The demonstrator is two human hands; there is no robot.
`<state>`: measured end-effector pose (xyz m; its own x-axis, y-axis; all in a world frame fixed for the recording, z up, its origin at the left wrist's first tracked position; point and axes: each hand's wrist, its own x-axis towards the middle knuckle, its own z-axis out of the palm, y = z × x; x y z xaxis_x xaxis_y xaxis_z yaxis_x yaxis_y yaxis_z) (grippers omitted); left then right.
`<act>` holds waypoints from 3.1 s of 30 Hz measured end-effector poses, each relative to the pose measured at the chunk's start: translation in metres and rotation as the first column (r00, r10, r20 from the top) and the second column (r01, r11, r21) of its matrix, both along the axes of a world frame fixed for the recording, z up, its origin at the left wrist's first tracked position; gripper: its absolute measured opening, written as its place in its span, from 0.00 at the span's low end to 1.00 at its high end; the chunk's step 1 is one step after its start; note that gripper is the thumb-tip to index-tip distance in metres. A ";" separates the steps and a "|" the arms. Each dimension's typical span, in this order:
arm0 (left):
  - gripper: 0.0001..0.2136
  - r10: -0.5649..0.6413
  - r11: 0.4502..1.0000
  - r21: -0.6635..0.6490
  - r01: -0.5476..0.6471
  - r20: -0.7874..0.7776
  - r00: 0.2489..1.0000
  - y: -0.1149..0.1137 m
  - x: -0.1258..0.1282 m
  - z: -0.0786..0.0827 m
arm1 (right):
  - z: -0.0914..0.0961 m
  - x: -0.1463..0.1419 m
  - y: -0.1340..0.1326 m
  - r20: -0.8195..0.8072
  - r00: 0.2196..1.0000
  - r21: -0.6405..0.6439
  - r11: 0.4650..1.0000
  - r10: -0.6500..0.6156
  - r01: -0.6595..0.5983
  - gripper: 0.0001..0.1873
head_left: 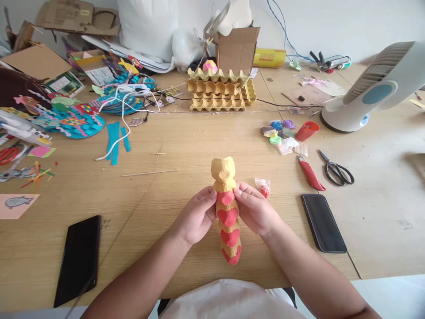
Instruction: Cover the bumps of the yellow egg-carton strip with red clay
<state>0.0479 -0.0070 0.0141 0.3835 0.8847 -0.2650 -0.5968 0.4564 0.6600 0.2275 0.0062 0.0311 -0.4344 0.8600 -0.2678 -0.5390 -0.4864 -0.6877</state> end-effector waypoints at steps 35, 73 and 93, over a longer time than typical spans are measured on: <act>0.18 0.199 0.980 0.000 -0.201 -0.162 0.966 0.001 0.005 0.003 | 0.011 0.024 -0.002 0.299 0.920 0.400 0.909 -0.254 0.121 0.13; 0.19 0.145 0.989 0.030 -0.142 -0.144 0.979 -0.007 0.011 0.005 | 0.017 0.007 -0.001 0.383 0.866 0.420 0.895 -0.323 0.148 0.23; 0.23 0.215 0.975 -0.019 -0.223 -0.198 0.956 -0.005 0.012 0.008 | 0.015 0.011 -0.004 0.468 0.744 0.701 0.713 -0.476 0.015 0.14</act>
<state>0.0604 -0.0122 0.0221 0.1192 0.9281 -0.3527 -0.5481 0.3577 0.7561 0.2382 0.0019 0.0462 -0.1320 0.9577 0.2557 0.0506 0.2641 -0.9632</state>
